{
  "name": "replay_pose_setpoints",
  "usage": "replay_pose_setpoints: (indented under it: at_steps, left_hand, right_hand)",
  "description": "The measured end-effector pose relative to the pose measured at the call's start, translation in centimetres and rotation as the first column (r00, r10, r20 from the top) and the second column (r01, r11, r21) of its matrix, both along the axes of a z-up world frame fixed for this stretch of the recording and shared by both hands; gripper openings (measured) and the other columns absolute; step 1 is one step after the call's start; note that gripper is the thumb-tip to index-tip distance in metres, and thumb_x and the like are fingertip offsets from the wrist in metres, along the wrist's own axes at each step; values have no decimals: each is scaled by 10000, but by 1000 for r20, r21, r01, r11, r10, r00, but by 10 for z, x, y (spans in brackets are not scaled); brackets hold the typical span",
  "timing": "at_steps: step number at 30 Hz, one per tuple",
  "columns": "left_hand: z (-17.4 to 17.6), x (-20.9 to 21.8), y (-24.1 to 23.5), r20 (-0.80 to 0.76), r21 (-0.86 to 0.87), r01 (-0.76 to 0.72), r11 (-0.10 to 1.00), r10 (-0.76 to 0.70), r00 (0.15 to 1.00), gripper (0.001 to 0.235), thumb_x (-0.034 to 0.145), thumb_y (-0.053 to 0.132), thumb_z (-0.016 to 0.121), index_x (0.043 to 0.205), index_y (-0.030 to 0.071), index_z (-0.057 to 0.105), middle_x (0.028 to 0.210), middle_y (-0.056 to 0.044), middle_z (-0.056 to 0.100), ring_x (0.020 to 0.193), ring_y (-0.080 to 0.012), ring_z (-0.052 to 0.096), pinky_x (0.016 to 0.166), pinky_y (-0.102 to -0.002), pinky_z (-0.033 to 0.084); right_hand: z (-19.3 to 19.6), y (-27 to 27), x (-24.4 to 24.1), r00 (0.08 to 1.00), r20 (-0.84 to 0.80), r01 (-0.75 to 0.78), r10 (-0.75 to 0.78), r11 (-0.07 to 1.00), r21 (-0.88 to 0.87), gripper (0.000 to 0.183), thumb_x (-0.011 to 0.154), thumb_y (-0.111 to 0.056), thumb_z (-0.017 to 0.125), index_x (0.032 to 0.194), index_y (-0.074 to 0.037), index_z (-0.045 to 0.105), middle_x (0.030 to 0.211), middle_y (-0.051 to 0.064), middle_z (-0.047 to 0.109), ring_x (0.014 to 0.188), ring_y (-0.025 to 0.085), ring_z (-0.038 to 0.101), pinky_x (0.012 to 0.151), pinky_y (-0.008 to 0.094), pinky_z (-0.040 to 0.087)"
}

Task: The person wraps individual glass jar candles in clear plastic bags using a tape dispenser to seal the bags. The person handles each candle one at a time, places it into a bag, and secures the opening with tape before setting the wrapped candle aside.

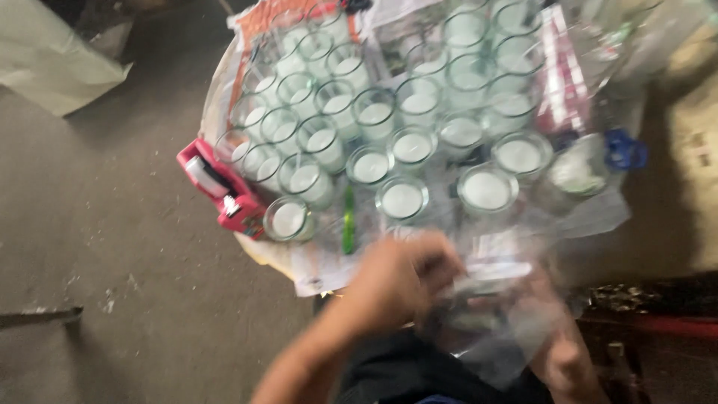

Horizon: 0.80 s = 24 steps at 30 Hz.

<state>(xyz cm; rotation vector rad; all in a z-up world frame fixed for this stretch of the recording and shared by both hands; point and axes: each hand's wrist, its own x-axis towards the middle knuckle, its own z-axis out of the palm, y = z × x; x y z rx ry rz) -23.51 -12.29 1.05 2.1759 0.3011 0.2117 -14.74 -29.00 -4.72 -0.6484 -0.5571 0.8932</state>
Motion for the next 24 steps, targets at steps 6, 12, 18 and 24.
replay_pose_setpoints:
  at_steps: [6,12,18,24]
  left_hand:
    - [-43,-58,-35,159,321,-378,868,344,925,136,775,247,573,896,185,564,694,15,590,603,-209,586,486,-323,419]
    - [-53,-75,-49,382,461,-472,752,312,870,343,842,444,454,733,118,462,673,-47,466,571,-227,463,495,-335,320]
    - [-70,-78,-47,353,384,-431,817,301,886,137,820,160,570,723,106,490,633,-45,429,527,-234,432,467,-341,335]
    - [-76,-77,-46,191,227,-309,924,269,944,368,752,496,517,790,131,488,736,-36,504,594,-227,501,523,-348,386]
  right_hand:
    - [0,29,-43,996,60,90,-68,656,-750,414,749,-62,407,1125,10,565,1135,117,616,1043,176,548,905,274,380]
    - [-23,30,-63,970,-241,-91,22,955,-281,491,806,-210,460,1232,14,358,1146,266,534,981,334,564,772,409,475]
    - [-34,22,-64,993,-112,-3,-49,905,-425,461,747,-139,475,1171,44,458,1111,268,572,1024,322,550,867,380,410]
    - [-27,21,-59,985,-157,-117,72,946,-303,506,800,-186,516,1236,12,351,1164,214,524,975,290,565,728,345,490]
